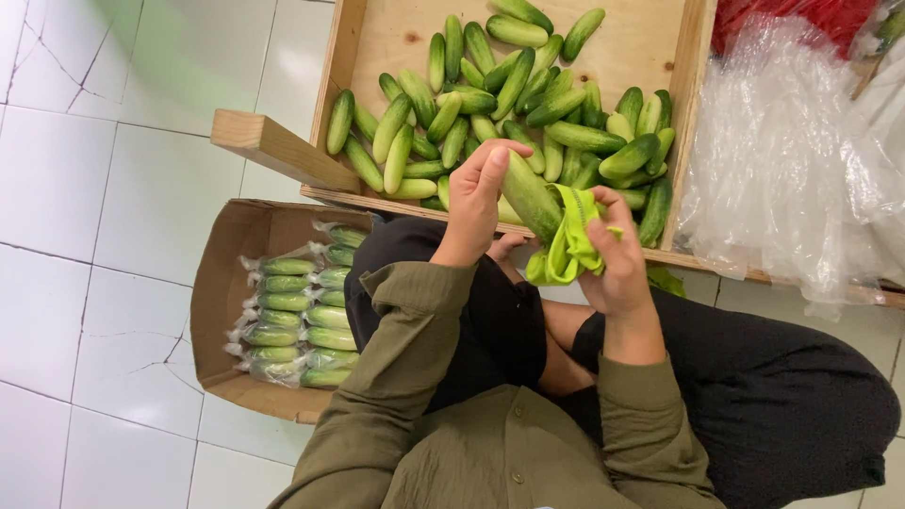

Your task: Bagging individual cucumbers into plastic sleeves and tying the ends for packaging.

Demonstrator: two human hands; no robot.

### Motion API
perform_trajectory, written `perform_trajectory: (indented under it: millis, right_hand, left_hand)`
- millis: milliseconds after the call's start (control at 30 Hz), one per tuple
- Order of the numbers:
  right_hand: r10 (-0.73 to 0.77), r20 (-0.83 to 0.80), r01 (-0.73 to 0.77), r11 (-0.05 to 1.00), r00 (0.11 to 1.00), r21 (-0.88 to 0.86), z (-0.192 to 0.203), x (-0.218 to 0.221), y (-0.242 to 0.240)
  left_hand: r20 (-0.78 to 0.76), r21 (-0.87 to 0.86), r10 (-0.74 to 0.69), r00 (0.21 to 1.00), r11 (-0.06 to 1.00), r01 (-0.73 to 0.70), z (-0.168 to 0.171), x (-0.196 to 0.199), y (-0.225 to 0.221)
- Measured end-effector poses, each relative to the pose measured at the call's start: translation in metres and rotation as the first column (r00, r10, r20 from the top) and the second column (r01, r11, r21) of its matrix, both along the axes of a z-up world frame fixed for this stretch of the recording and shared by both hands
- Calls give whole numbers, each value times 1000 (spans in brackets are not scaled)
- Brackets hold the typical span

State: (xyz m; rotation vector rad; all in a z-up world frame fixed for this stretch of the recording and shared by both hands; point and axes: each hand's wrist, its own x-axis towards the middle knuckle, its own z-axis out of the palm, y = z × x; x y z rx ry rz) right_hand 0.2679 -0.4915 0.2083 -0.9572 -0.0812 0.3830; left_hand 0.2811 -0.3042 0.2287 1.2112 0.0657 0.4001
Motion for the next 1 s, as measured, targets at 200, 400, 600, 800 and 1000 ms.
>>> perform_trajectory:
  millis: [200,400,600,800,1000]
  right_hand:
    - [-166,-17,163,980,986,-114,28,-42,64]
    - [-218,178,276,860,959,-430,-11,-26,41]
    - [-198,406,397,774,892,-493,-39,-12,11]
    - [-45,701,550,656,712,-517,45,-35,51]
    - [75,759,561,628,646,-539,31,-49,73]
  left_hand:
    - [37,-132,-122,992,983,125,-15,7,-10]
    - [5,-110,-239,971,965,238,-12,11,-5]
    - [5,-185,-252,968,951,249,-16,13,-6]
    - [2,-121,-210,978,971,208,-22,12,-11]
    - [-40,-369,-39,998,929,21,-27,18,10]
